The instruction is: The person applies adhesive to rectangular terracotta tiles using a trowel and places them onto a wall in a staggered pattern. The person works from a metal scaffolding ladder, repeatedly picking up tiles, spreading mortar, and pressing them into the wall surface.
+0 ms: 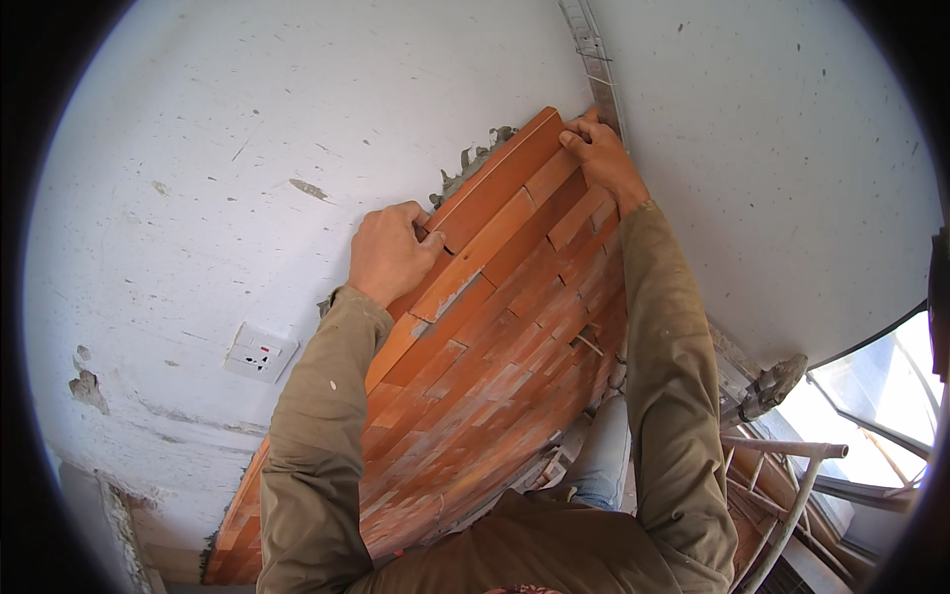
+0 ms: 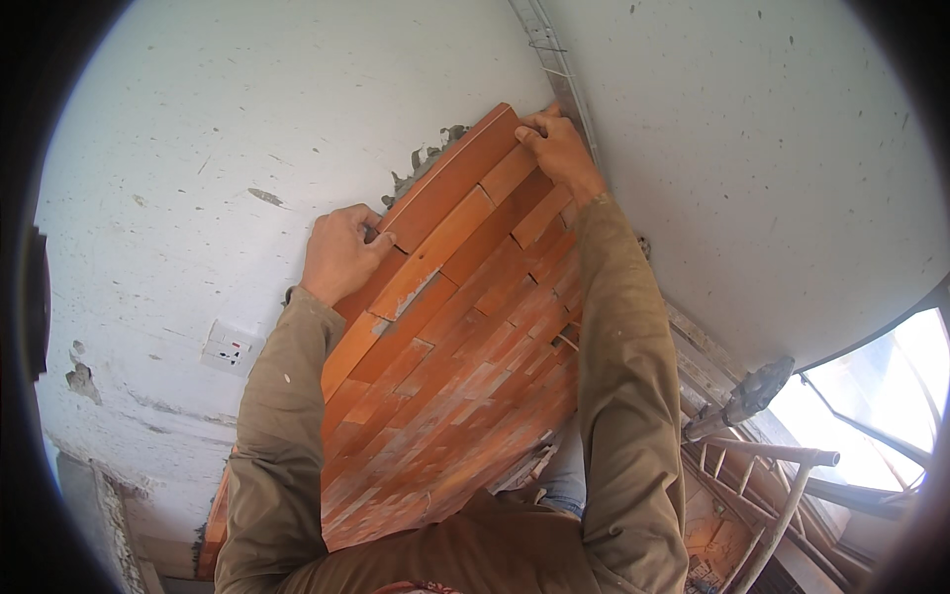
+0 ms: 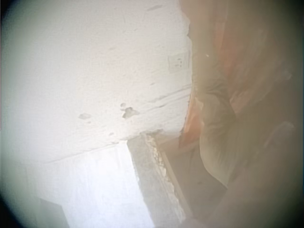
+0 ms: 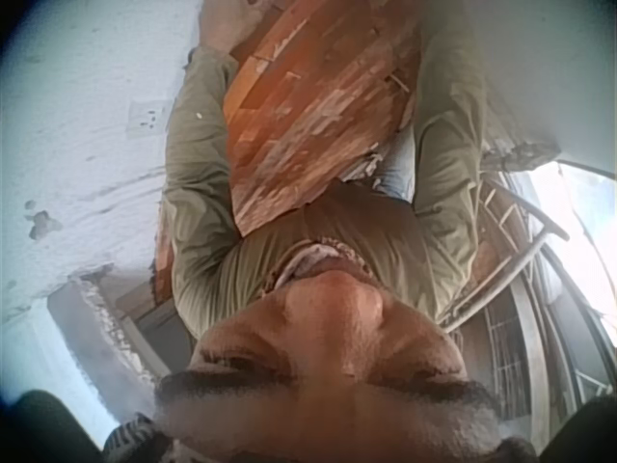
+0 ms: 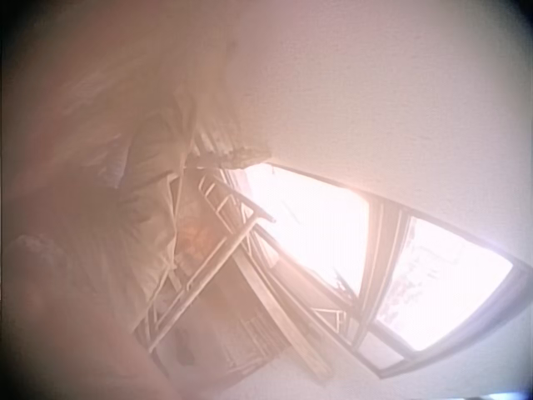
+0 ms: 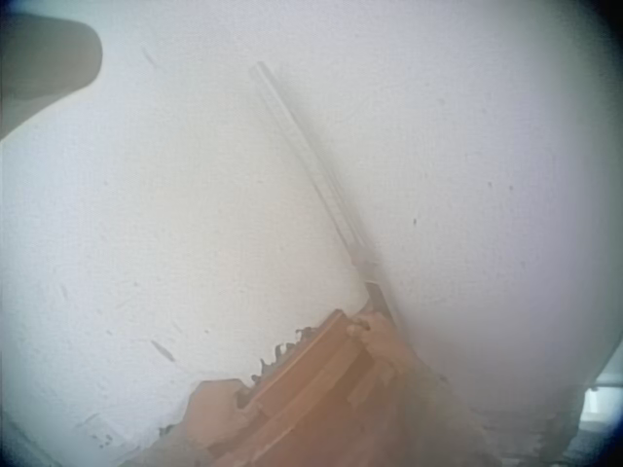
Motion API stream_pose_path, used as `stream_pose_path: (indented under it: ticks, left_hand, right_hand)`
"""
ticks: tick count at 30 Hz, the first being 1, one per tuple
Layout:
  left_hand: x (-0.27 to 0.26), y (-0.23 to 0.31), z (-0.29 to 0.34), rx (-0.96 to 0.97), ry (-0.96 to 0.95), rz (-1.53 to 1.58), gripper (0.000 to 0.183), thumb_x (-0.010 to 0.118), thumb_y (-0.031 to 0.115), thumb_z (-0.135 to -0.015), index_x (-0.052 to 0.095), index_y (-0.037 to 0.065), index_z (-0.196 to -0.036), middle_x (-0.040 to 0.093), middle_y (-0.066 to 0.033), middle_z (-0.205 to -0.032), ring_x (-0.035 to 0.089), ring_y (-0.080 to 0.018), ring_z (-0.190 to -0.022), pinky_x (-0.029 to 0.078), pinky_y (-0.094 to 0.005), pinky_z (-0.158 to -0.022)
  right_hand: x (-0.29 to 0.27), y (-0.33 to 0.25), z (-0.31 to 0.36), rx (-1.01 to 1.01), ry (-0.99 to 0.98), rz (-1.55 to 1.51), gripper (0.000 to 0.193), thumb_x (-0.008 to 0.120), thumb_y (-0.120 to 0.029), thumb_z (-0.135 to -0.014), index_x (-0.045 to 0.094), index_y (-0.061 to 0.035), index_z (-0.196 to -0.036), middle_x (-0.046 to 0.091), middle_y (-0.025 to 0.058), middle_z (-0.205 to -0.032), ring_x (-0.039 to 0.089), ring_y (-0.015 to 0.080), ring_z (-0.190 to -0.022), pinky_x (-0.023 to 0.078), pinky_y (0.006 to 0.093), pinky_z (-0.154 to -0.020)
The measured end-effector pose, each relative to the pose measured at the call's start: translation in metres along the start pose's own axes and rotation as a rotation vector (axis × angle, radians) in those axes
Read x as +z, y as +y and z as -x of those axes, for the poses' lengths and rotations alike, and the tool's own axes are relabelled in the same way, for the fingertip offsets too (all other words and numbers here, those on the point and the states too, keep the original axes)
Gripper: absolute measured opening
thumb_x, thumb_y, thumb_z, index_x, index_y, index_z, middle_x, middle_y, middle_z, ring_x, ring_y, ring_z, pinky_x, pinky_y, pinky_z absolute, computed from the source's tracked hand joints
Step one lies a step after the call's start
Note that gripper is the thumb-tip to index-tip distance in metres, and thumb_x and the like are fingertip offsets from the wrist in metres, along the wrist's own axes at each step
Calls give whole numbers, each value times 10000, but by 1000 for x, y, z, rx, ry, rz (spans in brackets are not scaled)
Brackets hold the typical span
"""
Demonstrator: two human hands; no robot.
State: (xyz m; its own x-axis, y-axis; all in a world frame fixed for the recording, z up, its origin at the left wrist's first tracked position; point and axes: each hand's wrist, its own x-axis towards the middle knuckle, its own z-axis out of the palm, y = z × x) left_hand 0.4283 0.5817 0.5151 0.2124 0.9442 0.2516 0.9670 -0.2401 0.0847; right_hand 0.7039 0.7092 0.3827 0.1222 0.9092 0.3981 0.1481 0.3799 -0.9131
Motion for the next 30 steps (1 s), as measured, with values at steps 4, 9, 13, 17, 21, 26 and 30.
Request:
stream_pose_path:
  ticks: [4, 9, 13, 17, 21, 26, 30]
  left_hand:
    - [2, 0, 0, 7, 13, 1, 269, 754, 251, -797, 718, 0, -887, 634, -133, -649, 624, -284, -618, 487, -396, -613]
    - [2, 1, 1, 2, 24, -3, 265, 753, 247, -797, 716, 1, -886, 637, -134, -653, 630, -288, -628, 488, -400, -617]
    - [3, 1, 1, -3, 26, 5, 263, 753, 245, -798, 716, 2, -890, 642, -139, -661, 632, -293, -634, 488, -403, -619]
    - [1, 4, 2, -9, 13, 0, 255, 750, 240, -801, 717, 5, -893, 647, -140, -665, 633, -297, -639, 489, -404, -621]
    - [1, 2, 1, -9, 10, 2, 251, 746, 241, -804, 717, 6, -890, 649, -138, -667, 635, -301, -646, 490, -408, -627]
    - [1, 2, 1, -14, -1, 14, 254, 737, 249, -808, 718, 8, -887, 661, -141, -686, 652, -307, -674, 500, -411, -649]
    - [0, 2, 2, -7, -4, -1, 234, 709, 217, -813, 703, -7, -881, 688, -156, -716, 681, -340, -738, 519, -426, -704]
  right_hand:
    - [1, 4, -1, -6, 8, -29, 313, 616, -199, -969, 683, 17, -1186, 591, 107, -1138, 585, 269, -1138, 452, 370, -995]
    - [2, 11, -5, -3, -3, -57, 311, 615, -196, -969, 681, 13, -1190, 603, 114, -1165, 584, 275, -1156, 449, 372, -1005]
    - [2, 7, -3, 40, 3, -64, 313, 610, -200, -972, 677, 1, -1202, 618, 126, -1196, 583, 274, -1171, 447, 373, -1010]
    - [3, 11, -4, 50, 4, -81, 313, 608, -204, -973, 676, -8, -1208, 635, 140, -1208, 590, 270, -1165, 451, 374, -1005]
    - [1, 14, -5, 31, -37, -41, 380, 577, -287, -1007, 628, -28, -1281, 618, 115, -1234, 580, 239, -1142, 504, 372, -908]
    - [4, 15, -2, -44, 129, 122, 362, 606, -254, -992, 641, -42, -1283, 572, 136, -1270, 569, 234, -1134, 507, 366, -912]
    - [16, -20, 17, -281, 392, 172, 308, 649, -168, -933, 693, -88, -1227, 602, 118, -1233, 536, 295, -1156, 480, 398, -940]
